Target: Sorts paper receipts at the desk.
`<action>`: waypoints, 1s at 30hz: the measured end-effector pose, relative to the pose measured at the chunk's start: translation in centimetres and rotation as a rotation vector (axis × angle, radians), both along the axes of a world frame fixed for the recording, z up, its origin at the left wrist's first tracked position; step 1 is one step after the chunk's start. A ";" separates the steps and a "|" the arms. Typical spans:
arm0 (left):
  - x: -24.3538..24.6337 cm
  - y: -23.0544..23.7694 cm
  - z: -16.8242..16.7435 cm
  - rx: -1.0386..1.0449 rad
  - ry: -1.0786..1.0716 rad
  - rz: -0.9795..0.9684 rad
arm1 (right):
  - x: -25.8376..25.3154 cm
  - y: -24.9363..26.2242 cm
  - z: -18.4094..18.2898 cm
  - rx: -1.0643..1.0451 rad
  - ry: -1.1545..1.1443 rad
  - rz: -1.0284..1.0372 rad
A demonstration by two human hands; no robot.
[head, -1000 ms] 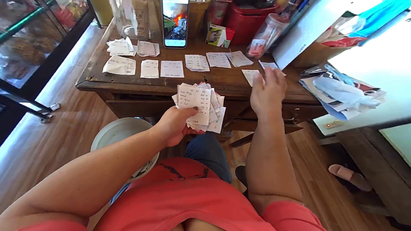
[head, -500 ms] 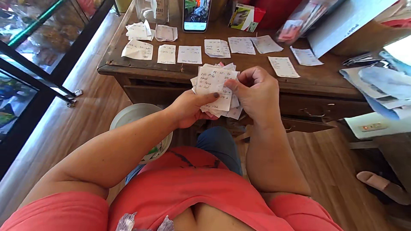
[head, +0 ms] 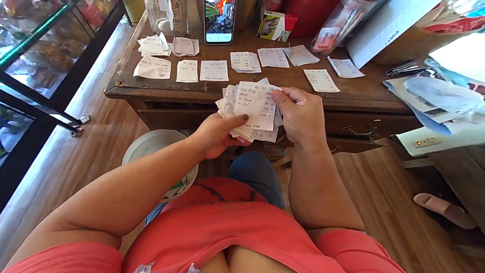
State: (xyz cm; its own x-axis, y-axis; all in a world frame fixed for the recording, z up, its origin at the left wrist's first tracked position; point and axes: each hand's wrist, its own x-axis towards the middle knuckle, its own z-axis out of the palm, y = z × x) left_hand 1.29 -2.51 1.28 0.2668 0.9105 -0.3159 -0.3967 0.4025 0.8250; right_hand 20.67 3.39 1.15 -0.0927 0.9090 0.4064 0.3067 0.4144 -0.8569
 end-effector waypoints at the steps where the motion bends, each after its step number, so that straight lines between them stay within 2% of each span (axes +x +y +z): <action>1: 0.0 0.0 0.0 0.009 0.000 -0.004 | -0.2 0.0 -0.1 0.012 0.038 -0.015; 6: 0.3 -0.1 0.2 0.031 -0.012 0.030 | -1.9 -0.3 -0.6 0.096 0.226 -0.037; 11: 0.2 0.1 0.2 0.021 -0.019 0.082 | -2.5 -0.7 -0.6 0.165 0.138 -0.124; 15: 0.0 0.2 0.0 0.039 -0.030 0.077 | -2.9 -0.9 -0.7 0.213 0.169 -0.108; 23: 0.3 0.2 0.0 0.013 -0.040 0.149 | -3.4 -0.9 0.0 -0.058 0.534 0.030; 28: 0.2 0.2 0.2 -0.022 -0.044 0.184 | -1.9 0.7 1.3 -0.049 0.539 0.036; 30: 0.2 0.2 0.3 -0.030 -0.026 0.195 | -0.6 2.0 2.3 0.003 0.460 -0.019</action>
State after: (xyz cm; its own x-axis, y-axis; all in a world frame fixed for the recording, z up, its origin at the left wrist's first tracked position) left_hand 1.50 -2.28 1.54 0.0951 0.9359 -0.3393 -0.4909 0.3405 0.8019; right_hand 20.10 5.41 3.46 0.1148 0.9077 0.4037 -0.0978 0.4147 -0.9047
